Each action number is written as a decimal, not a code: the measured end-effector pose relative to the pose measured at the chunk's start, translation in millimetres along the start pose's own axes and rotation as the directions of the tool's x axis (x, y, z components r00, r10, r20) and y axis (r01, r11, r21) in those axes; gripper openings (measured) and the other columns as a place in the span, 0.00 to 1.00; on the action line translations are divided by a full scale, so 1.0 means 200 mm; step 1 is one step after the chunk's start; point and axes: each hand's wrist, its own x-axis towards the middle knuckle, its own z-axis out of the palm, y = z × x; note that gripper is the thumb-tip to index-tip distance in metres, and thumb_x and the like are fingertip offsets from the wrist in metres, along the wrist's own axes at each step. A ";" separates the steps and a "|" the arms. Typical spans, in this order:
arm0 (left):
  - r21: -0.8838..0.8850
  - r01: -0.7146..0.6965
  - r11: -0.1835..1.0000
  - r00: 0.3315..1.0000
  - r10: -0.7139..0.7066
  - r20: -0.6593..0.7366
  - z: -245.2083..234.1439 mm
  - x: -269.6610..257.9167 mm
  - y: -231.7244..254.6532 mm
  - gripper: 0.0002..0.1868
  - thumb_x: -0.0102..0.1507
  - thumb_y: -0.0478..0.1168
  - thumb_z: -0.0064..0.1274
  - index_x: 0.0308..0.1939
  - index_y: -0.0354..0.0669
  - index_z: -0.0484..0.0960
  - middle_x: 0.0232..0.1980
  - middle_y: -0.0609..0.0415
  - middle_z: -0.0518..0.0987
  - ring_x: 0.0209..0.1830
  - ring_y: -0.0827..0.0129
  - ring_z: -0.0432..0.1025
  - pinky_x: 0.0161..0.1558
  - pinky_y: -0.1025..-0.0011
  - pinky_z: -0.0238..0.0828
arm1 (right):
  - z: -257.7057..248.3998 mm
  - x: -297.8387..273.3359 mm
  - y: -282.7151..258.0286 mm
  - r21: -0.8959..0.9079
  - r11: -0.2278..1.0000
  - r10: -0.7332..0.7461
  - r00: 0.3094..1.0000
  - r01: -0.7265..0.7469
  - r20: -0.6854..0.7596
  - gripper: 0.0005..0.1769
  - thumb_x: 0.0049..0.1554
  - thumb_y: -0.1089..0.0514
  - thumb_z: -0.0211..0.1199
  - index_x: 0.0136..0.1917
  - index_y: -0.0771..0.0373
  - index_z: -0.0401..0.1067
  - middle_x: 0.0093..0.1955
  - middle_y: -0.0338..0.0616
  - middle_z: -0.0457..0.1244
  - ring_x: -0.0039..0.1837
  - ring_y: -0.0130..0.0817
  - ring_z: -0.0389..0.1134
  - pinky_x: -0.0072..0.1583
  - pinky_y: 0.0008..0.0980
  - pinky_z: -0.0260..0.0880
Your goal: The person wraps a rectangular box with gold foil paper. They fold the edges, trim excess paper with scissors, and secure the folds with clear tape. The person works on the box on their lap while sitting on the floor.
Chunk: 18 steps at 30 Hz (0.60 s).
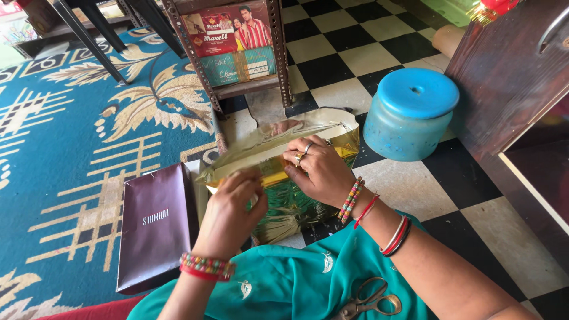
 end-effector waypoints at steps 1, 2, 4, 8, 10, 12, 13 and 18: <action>-0.005 -0.005 1.000 1.000 0.005 0.020 0.01 0.01 -0.03 0.05 0.57 0.33 0.58 0.34 0.35 0.80 0.50 0.46 0.82 0.49 0.53 0.76 0.53 0.62 0.73 | 0.00 0.00 0.00 0.006 1.000 0.002 1.000 -0.002 -0.003 0.10 0.58 0.58 0.63 0.51 0.66 0.75 0.53 0.47 0.65 0.57 0.48 0.65 0.62 0.44 0.65; -0.010 -0.010 1.000 0.999 0.010 0.041 0.03 0.03 -0.05 0.05 0.57 0.33 0.59 0.33 0.35 0.80 0.50 0.46 0.82 0.49 0.53 0.76 0.53 0.61 0.72 | 0.00 -0.01 0.00 0.014 1.000 0.005 1.000 -0.005 -0.006 0.10 0.58 0.59 0.64 0.51 0.66 0.75 0.53 0.47 0.65 0.57 0.49 0.65 0.62 0.44 0.65; -0.024 -0.015 1.000 0.997 0.017 0.073 0.05 0.08 -0.10 0.05 0.57 0.34 0.59 0.32 0.35 0.80 0.50 0.47 0.82 0.49 0.54 0.77 0.53 0.62 0.73 | 0.00 -0.01 0.00 0.023 1.000 0.002 1.000 -0.002 -0.002 0.11 0.56 0.60 0.63 0.52 0.65 0.75 0.53 0.46 0.65 0.58 0.48 0.66 0.63 0.44 0.65; -0.090 0.028 0.996 0.993 -0.017 0.115 0.07 0.16 -0.14 0.05 0.56 0.35 0.59 0.32 0.35 0.81 0.49 0.49 0.83 0.45 0.56 0.78 0.48 0.65 0.76 | 0.00 -0.02 0.01 0.024 1.000 -0.006 1.000 0.006 -0.008 0.15 0.55 0.63 0.63 0.56 0.64 0.74 0.54 0.47 0.65 0.59 0.48 0.66 0.65 0.45 0.64; -0.119 0.027 0.993 0.992 -0.012 0.122 0.07 0.18 -0.15 0.05 0.56 0.35 0.58 0.32 0.35 0.81 0.48 0.48 0.83 0.44 0.56 0.79 0.46 0.65 0.76 | 0.00 -0.03 0.02 0.036 0.999 -0.003 1.000 0.004 -0.018 0.16 0.55 0.63 0.63 0.58 0.64 0.72 0.56 0.48 0.66 0.60 0.48 0.66 0.65 0.45 0.64; -0.128 -0.020 0.992 0.993 0.035 0.115 0.07 0.19 -0.16 0.05 0.57 0.35 0.58 0.32 0.35 0.81 0.47 0.48 0.83 0.44 0.56 0.79 0.47 0.65 0.77 | 0.00 -0.04 0.02 0.036 0.999 0.000 1.000 0.001 -0.023 0.18 0.55 0.64 0.62 0.60 0.64 0.71 0.57 0.48 0.66 0.61 0.48 0.66 0.66 0.45 0.63; -0.131 -0.006 0.991 0.989 0.025 0.145 0.06 0.20 -0.17 0.05 0.57 0.35 0.58 0.32 0.35 0.81 0.47 0.48 0.83 0.43 0.56 0.79 0.46 0.65 0.76 | 0.00 -0.04 0.02 0.029 1.000 0.002 1.000 -0.001 -0.024 0.19 0.55 0.64 0.62 0.61 0.63 0.70 0.58 0.48 0.66 0.61 0.48 0.66 0.67 0.46 0.63; -0.119 0.014 0.993 0.980 0.010 0.200 0.06 0.25 -0.19 0.08 0.56 0.37 0.59 0.34 0.35 0.82 0.43 0.47 0.83 0.40 0.56 0.79 0.44 0.65 0.76 | -0.03 -0.03 0.01 0.026 0.998 -0.056 0.998 0.056 0.027 0.18 0.56 0.63 0.63 0.61 0.63 0.73 0.57 0.46 0.65 0.59 0.47 0.66 0.64 0.45 0.64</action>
